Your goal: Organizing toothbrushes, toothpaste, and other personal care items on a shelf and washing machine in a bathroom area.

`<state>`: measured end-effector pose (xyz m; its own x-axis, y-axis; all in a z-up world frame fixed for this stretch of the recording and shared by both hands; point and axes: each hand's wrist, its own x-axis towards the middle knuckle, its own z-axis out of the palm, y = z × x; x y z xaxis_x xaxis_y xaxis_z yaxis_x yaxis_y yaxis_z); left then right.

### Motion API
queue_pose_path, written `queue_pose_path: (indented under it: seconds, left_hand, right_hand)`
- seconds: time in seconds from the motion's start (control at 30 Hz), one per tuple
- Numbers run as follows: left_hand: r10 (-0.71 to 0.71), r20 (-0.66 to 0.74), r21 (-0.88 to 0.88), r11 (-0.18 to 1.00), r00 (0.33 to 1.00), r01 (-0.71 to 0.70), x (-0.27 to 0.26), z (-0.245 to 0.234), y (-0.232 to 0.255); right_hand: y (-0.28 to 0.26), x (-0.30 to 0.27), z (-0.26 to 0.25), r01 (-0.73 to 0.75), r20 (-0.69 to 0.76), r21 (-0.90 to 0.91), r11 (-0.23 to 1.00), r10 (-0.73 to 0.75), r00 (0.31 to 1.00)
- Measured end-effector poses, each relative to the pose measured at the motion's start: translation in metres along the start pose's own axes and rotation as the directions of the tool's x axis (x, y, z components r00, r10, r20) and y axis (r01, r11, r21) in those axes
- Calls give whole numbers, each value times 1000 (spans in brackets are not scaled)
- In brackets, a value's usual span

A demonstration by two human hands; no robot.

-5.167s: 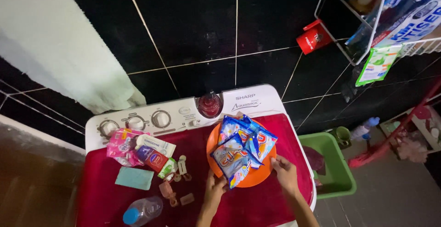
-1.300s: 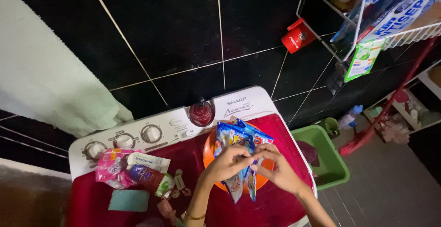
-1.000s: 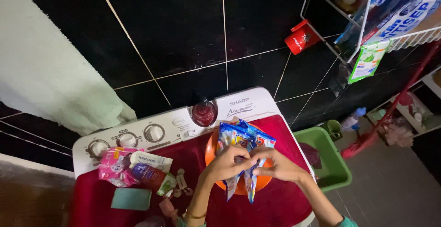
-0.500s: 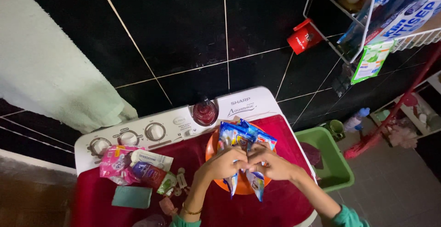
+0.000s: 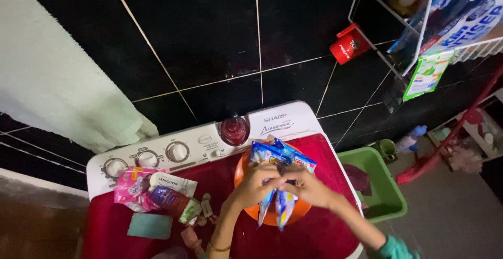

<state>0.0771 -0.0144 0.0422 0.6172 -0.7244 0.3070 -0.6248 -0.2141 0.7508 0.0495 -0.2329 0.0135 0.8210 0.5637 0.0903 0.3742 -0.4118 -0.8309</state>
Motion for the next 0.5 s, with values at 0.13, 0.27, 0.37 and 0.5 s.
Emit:
queue_pose_path:
  seconds: [0.13,0.27,0.37,0.5]
  left_hand:
    - [-205,-218,-197,967,954,163,-15,14,-8]
    - [-313,-348,-344,920,884,191,-28,41,0]
    - [-236,-404,-205,965,884,164,-36,62,9]
    - [-170,-449,-173,980,877,102,-31,68,36]
  right_hand:
    - [-6,-13,37,-10,-293,96,995,38,955]
    - [0,-35,44,-79,-769,-194,978,-101,631]
    - [70,-56,58,-197,-882,196,961,260,393]
    - [167,-76,92,8,-764,567,824,523,378]
